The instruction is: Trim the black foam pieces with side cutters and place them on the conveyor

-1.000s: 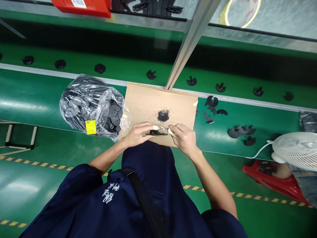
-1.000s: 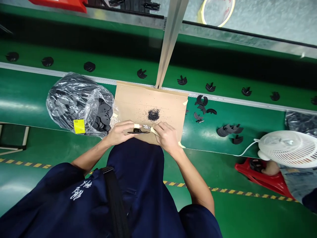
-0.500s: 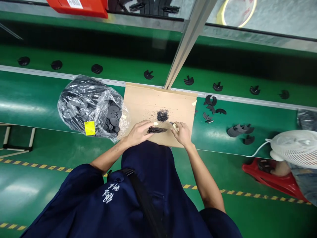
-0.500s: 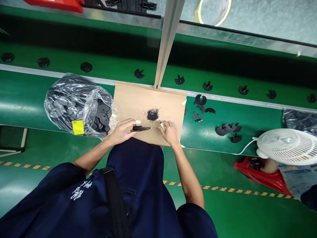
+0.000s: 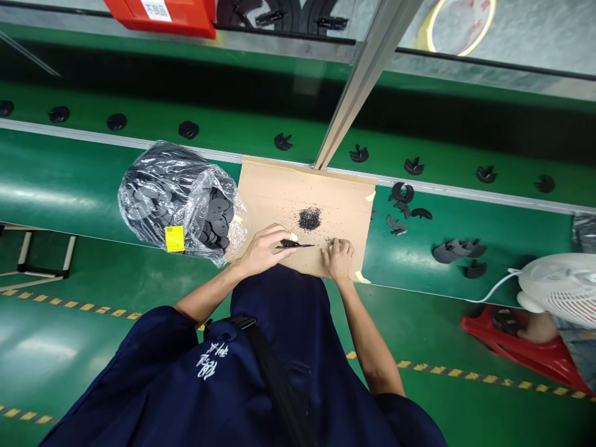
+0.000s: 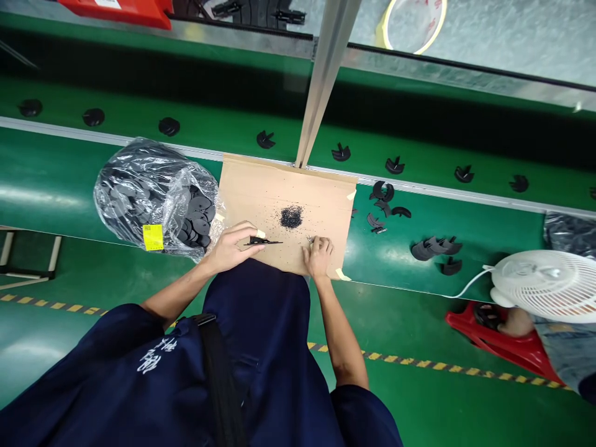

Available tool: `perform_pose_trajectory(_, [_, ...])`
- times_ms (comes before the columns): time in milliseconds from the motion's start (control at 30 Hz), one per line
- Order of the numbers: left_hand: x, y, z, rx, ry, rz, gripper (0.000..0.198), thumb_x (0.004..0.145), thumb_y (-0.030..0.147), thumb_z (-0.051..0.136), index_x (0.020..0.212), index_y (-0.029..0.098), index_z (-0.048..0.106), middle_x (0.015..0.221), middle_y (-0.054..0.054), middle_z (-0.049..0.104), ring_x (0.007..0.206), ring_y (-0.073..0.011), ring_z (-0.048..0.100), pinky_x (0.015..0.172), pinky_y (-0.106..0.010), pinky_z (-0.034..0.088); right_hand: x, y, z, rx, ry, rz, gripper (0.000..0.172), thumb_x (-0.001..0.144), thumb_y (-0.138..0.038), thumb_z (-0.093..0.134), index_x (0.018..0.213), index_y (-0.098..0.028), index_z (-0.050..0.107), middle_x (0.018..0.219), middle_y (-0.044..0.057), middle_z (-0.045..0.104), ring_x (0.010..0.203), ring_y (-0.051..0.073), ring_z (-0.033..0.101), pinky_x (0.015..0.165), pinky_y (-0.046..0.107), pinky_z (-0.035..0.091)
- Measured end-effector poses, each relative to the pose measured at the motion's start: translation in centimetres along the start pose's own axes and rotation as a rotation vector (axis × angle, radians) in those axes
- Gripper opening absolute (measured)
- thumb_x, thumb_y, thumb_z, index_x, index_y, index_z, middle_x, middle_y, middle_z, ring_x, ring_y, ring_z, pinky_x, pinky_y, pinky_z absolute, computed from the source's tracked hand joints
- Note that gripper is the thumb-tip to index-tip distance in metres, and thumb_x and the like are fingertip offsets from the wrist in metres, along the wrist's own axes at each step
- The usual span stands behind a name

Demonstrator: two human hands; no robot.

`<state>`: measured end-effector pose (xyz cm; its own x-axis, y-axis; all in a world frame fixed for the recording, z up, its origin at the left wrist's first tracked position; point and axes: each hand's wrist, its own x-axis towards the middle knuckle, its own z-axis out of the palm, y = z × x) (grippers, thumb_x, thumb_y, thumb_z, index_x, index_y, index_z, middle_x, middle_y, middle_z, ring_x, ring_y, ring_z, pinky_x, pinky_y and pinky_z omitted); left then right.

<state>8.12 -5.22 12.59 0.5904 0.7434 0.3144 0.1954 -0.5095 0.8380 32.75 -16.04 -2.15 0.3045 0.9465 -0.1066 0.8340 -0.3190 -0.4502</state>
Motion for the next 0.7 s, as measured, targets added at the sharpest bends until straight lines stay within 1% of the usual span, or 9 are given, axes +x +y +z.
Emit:
perform_pose_trajectory(67, [0.0,0.1,0.0,-0.008,0.002,-0.018,0.014,0.094,0.03,0.071,0.1,0.018,0.072,0.088,-0.005,0.071,0.082,-0.0154,0.067,0.075,-0.028,0.055,0.1,-1.1,-0.6,0.14,-0.01,-0.011,0.05,0.094,-0.043,0.058,0.131,-0.009,0.059,0.127,0.024,0.056,0.118,0.036,0.053,0.101,0.059,0.046])
perform_pose_trajectory(167, [-0.1,0.2,0.1,-0.001,0.001,-0.04,0.017,0.095,0.033,0.07,0.099,0.017,0.072,0.088,-0.006,0.071,0.081,-0.0152,0.067,0.074,-0.027,0.055,0.0,-4.1,-2.4,0.332,-0.09,-0.098,0.061,0.093,-0.051,0.062,0.143,-0.018,0.053,0.131,0.018,0.059,0.109,0.027,0.063,0.093,0.046,0.056])
perform_pose_trajectory(233, [-0.2,0.3,0.2,0.004,-0.007,-0.042,0.018,0.096,0.035,0.069,0.098,0.017,0.072,0.087,-0.006,0.071,0.081,-0.0152,0.067,0.074,-0.027,0.055,-0.3,-6.7,-4.0,0.61,-0.156,-0.2,0.066,0.092,-0.052,0.066,0.149,-0.023,0.048,0.135,0.016,0.06,0.108,0.024,0.066,0.089,0.039,0.058])
perform_pose_trajectory(300, [-0.3,0.3,0.3,-0.002,-0.014,-0.044,0.02,0.096,0.037,0.068,0.098,0.017,0.072,0.087,-0.005,0.071,0.08,-0.0151,0.067,0.074,-0.027,0.055,-0.5,-9.0,-5.7,0.793,-0.176,-0.284,0.061,0.092,-0.051,0.067,0.145,-0.024,0.053,0.127,0.014,0.067,0.105,0.023,0.068,0.085,0.038,0.06])
perform_pose_trajectory(333, [-0.4,0.2,0.3,-0.013,-0.012,-0.048,0.022,0.096,0.039,0.068,0.099,0.017,0.072,0.087,-0.005,0.071,0.08,-0.0152,0.067,0.074,-0.027,0.055,-0.7,-9.9,-6.5,0.825,-0.155,-0.308,0.05,0.094,-0.048,0.067,0.137,-0.023,0.06,0.118,0.012,0.07,0.1,0.022,0.069,0.084,0.037,0.06])
perform_pose_trajectory(400, [-0.5,0.1,0.2,-0.056,-0.002,-0.06,0.029,0.094,0.045,0.07,0.1,0.017,0.073,0.088,-0.006,0.072,0.081,-0.0158,0.067,0.075,-0.028,0.055,-0.8,-11.2,-7.7,0.803,-0.062,-0.349,0.029,0.097,-0.04,0.064,0.119,-0.023,0.071,0.104,0.009,0.073,0.092,0.022,0.069,0.083,0.039,0.059])
perform_pose_trajectory(467, [-0.5,-0.2,-0.1,-0.135,0.002,-0.069,0.043,0.092,0.057,0.067,0.103,0.016,0.073,0.089,-0.008,0.072,0.083,-0.0172,0.068,0.077,-0.029,0.055,-0.9,-11.5,-8.4,0.714,0.032,-0.41,0.021,0.099,-0.031,0.061,0.111,-0.022,0.075,0.1,0.009,0.073,0.09,0.022,0.069,0.082,0.04,0.059])
perform_pose_trajectory(567, [-0.1,-0.7,-0.8,-0.243,-0.046,-0.079,0.059,0.096,0.068,0.049,0.106,0.015,0.073,0.089,-0.01,0.072,0.085,-0.019,0.069,0.078,-0.031,0.057,-0.8,-11.2,-8.7,0.546,0.11,-0.531,0.026,0.099,-0.02,0.056,0.117,-0.024,0.074,0.102,0.01,0.073,0.091,0.023,0.069,0.078,0.041,0.058])
perform_pose_trajectory(700, [1.0,-1.7,-1.2,-0.125,-0.217,-0.143,0.039,0.1,0.051,0.058,0.099,0.016,0.074,0.082,-0.005,0.07,0.074,-0.0164,0.066,0.07,-0.028,0.056,0.1,-10.7,-8.1,0.41,0.159,-0.634,0.034,0.097,-0.012,0.055,0.124,-0.025,0.072,0.1,0.009,0.073,0.09,0.023,0.07,0.075,0.038,0.059])
